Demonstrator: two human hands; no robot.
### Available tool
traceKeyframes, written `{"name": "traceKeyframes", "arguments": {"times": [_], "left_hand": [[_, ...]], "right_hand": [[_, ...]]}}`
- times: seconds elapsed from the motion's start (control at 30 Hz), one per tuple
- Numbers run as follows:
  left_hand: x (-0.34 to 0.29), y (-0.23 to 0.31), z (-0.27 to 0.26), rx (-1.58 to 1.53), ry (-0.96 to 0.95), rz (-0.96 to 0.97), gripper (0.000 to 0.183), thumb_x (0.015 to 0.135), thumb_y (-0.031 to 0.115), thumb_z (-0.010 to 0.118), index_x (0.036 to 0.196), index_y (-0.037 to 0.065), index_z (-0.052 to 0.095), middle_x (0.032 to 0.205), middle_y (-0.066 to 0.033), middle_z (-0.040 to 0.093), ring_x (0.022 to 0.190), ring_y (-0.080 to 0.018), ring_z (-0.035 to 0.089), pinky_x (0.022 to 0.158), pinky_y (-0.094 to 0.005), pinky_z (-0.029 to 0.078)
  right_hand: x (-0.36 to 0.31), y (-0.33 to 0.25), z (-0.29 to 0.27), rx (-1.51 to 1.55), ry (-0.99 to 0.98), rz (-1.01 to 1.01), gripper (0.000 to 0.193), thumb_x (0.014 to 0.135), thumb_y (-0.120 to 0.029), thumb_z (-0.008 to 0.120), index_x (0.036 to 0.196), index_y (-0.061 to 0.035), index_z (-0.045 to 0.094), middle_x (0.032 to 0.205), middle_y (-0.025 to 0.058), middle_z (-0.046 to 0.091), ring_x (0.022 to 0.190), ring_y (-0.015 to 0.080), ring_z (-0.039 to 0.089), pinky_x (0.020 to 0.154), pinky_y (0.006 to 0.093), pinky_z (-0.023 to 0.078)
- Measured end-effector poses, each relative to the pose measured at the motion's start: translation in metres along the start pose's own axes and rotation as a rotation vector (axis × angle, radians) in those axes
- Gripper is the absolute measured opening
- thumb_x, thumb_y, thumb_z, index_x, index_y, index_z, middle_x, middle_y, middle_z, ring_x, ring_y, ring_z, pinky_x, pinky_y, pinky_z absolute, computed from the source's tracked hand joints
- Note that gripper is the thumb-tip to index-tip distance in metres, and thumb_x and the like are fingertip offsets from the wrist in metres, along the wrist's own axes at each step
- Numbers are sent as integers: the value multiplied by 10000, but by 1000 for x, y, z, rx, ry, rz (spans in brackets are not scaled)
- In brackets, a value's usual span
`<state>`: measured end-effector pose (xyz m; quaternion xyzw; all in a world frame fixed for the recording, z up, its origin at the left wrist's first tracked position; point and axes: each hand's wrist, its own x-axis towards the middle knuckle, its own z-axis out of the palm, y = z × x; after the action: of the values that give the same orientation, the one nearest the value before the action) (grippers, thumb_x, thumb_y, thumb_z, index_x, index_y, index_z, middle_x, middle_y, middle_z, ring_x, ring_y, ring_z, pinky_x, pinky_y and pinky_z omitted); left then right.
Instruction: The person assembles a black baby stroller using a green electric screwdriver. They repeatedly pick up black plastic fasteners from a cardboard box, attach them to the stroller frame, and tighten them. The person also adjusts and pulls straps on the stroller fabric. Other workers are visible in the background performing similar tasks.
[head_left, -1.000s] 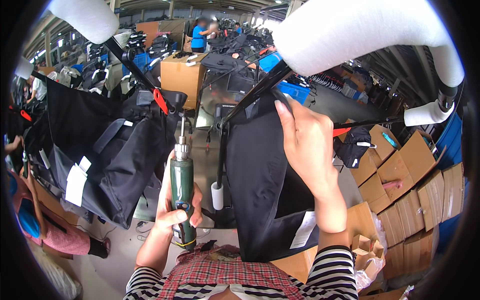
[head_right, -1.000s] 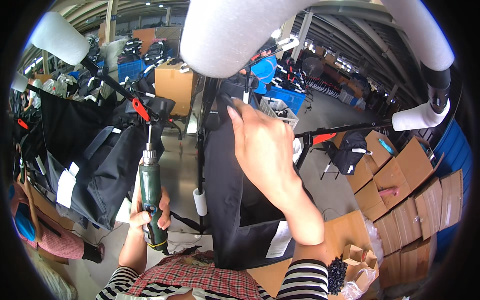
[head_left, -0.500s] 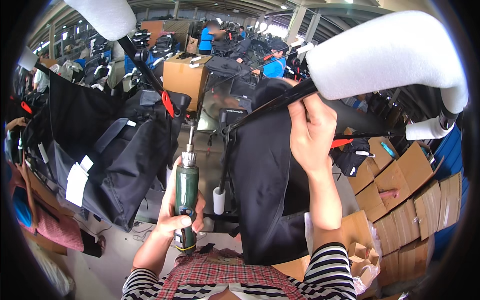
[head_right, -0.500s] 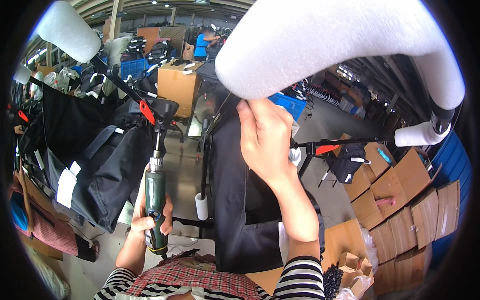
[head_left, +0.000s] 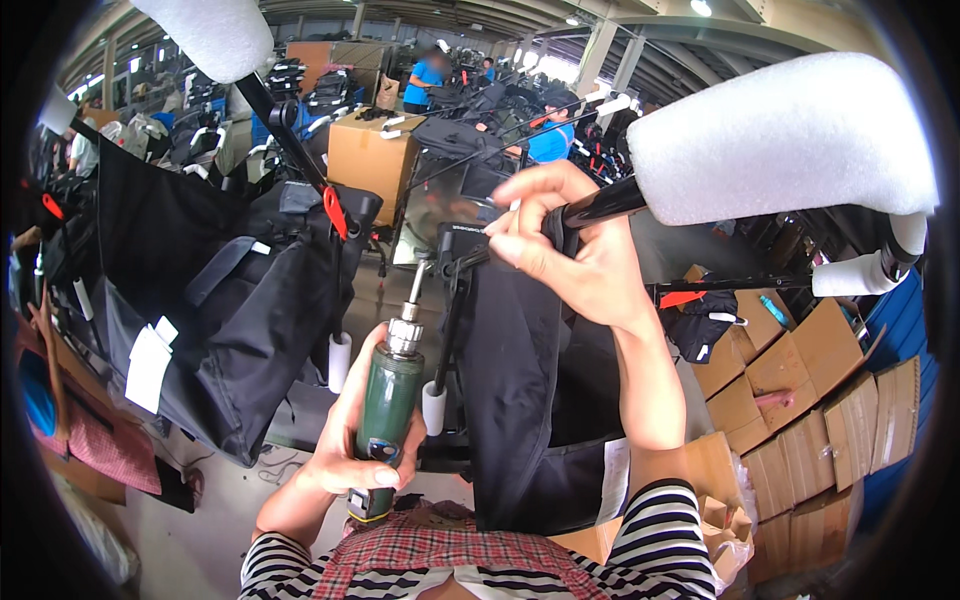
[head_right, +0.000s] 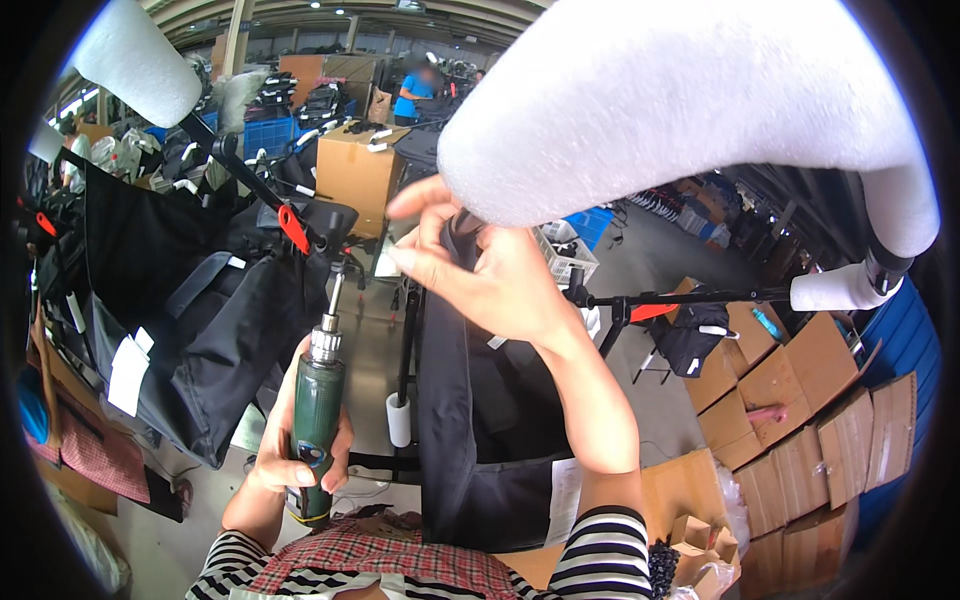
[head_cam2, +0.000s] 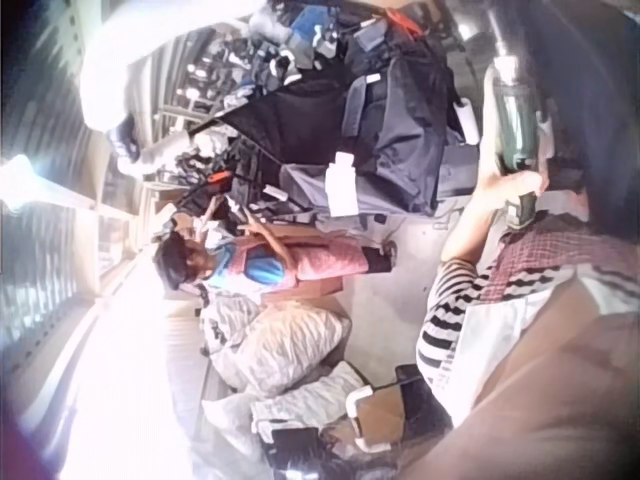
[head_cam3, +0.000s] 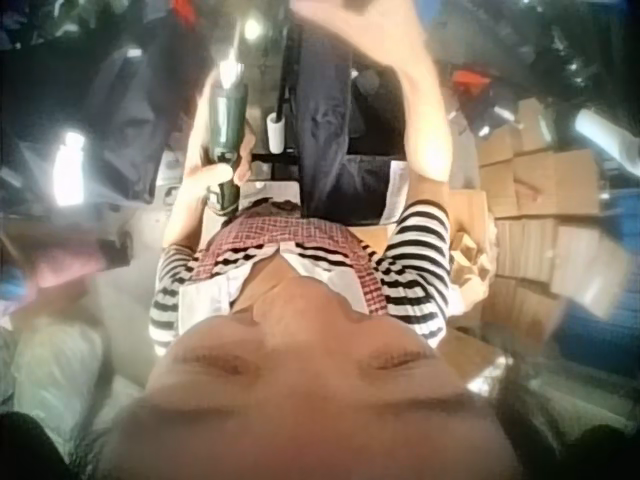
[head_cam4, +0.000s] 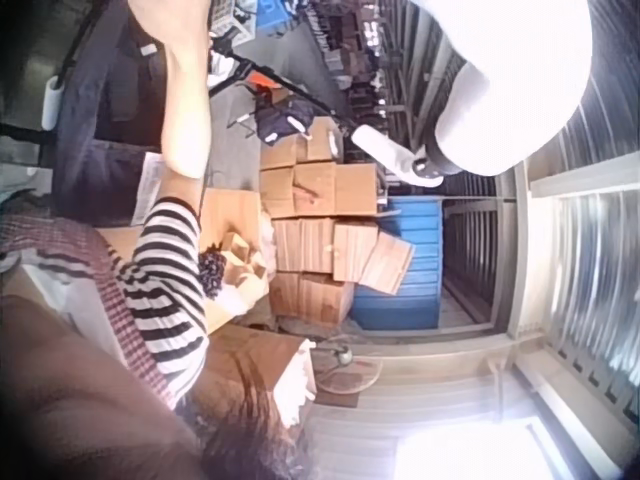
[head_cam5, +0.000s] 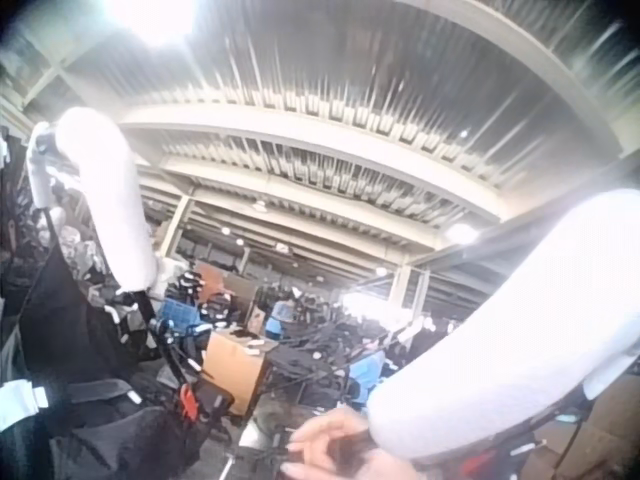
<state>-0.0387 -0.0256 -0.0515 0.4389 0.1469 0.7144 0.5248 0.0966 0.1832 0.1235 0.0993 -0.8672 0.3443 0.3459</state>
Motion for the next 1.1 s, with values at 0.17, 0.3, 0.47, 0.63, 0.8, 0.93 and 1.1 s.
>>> {"name": "traceKeyframes", "arguments": {"times": [0.17,0.3,0.47,0.63,0.8,0.93,1.1], "left_hand": [[1,13,20,118,-23,-12,1333,672,-2,833,1612,143,-101,974,-165,600,655,-195,644,610,-306,519],[9,21,41,180,-48,-58,1295,709,-25,827,1613,129,-87,959,-133,600,695,-166,636,642,-292,502],[13,27,47,288,-97,-94,1266,734,-35,828,1616,112,-68,924,-89,604,717,-128,608,671,-279,494],[20,27,51,421,-100,-82,1254,739,-16,857,1622,104,-25,984,-59,611,771,-98,585,701,-272,501],[28,25,57,594,-85,-33,1254,730,24,885,1624,97,9,1039,-49,614,780,-89,578,714,-263,505],[29,22,62,696,-38,-33,1268,718,74,906,1623,92,18,1023,-49,623,781,-88,582,705,-259,505],[24,19,67,742,19,-64,1279,714,102,912,1623,96,14,979,-45,626,759,-88,585,691,-251,499]], "right_hand": [[-12,-14,4,-551,268,93,180,850,-6,769,1014,46,718,960,101,754,887,150,717,808,309,572],[-19,-22,-7,-593,263,-60,191,857,31,744,1045,54,716,1008,121,758,894,154,723,787,297,578],[-13,-34,-19,-455,78,-135,237,873,60,702,1109,61,687,1038,125,754,994,187,717,849,311,576],[-14,-31,-26,-423,6,-157,305,855,90,654,1158,56,669,1082,132,743,1041,206,709,878,333,579],[-15,-28,-25,-432,21,-167,347,822,95,622,1163,50,668,1090,123,743,1031,203,710,895,337,579],[-18,-25,-25,-469,45,-171,363,807,88,618,1164,44,669,1079,114,747,1017,198,713,889,330,581],[-20,-22,-22,-514,81,-163,362,796,92,614,1151,51,669,1049,117,753,1009,200,722,887,329,579]]}}
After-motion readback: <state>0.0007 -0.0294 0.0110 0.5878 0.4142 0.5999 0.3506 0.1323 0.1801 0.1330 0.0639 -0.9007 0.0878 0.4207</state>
